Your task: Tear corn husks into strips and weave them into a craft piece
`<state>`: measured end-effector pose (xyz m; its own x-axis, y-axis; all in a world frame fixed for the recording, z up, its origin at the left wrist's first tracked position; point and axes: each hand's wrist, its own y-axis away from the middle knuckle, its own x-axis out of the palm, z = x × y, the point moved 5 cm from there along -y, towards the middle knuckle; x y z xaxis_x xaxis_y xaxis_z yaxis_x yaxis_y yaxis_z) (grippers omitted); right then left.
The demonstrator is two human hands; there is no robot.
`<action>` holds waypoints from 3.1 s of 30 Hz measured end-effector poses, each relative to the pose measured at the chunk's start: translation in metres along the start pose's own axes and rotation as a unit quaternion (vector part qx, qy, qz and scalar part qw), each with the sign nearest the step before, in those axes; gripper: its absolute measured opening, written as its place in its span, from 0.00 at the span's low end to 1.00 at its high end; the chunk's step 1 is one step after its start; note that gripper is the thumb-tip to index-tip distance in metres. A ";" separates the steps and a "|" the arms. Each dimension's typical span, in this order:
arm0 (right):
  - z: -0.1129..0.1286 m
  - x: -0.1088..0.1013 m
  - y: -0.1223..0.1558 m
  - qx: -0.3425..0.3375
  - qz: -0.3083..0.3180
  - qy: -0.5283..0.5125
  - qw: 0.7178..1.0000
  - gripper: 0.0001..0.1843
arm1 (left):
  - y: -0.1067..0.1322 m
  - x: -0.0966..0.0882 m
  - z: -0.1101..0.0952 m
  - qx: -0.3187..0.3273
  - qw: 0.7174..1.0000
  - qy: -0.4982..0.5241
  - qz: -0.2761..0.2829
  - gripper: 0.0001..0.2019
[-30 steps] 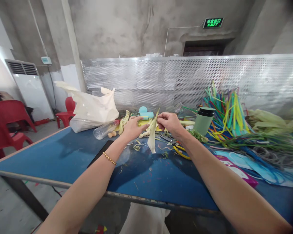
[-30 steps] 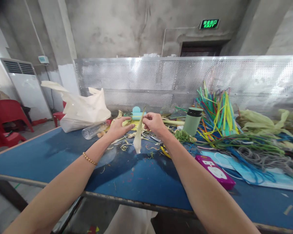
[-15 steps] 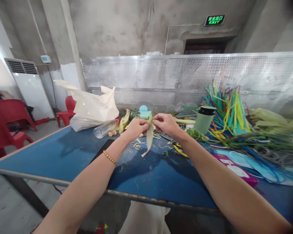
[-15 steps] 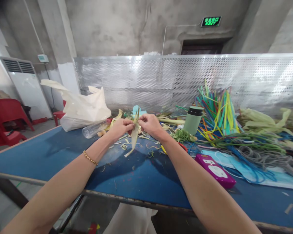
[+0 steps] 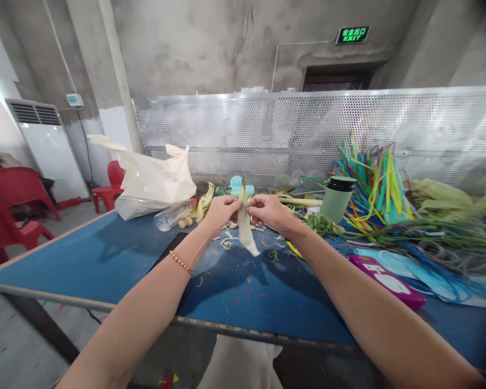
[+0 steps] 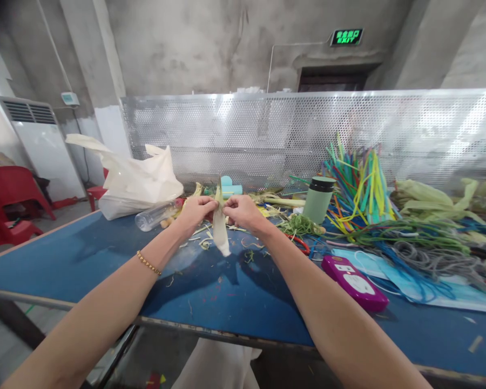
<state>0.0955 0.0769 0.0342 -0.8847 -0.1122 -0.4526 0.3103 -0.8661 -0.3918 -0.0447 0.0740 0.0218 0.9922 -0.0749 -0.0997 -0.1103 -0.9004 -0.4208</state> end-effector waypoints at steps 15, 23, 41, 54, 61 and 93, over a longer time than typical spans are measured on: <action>0.001 0.001 0.000 0.003 0.028 -0.019 0.999 0.03 | 0.001 -0.001 -0.007 0.052 0.996 -0.069 -0.011 0.12; 0.005 -0.002 -0.003 -0.053 -0.038 0.011 0.998 0.06 | 0.000 0.000 -0.004 0.056 0.997 -0.053 0.004 0.13; 0.027 -0.001 0.005 -0.198 -0.096 0.044 0.974 0.10 | -0.001 -0.004 0.004 -0.008 0.996 0.093 -0.015 0.15; 0.056 0.002 0.022 -0.172 0.131 -0.014 0.976 0.08 | -0.012 -0.037 0.013 -0.058 0.979 0.125 -0.147 0.11; 0.058 0.002 0.033 -0.127 0.282 0.016 0.951 0.10 | -0.021 -0.060 0.021 -0.059 0.964 0.163 -0.199 0.10; 0.025 -0.025 0.010 0.083 -0.015 -0.048 0.995 0.11 | 0.007 0.007 -0.003 -0.111 0.971 0.166 0.133 0.05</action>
<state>0.1123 0.0588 0.0612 -0.9244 -0.1230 -0.3612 0.2275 -0.9376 -0.2629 -0.0383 0.0655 0.0208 0.8990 -0.4174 0.1328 -0.3858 -0.8981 -0.2110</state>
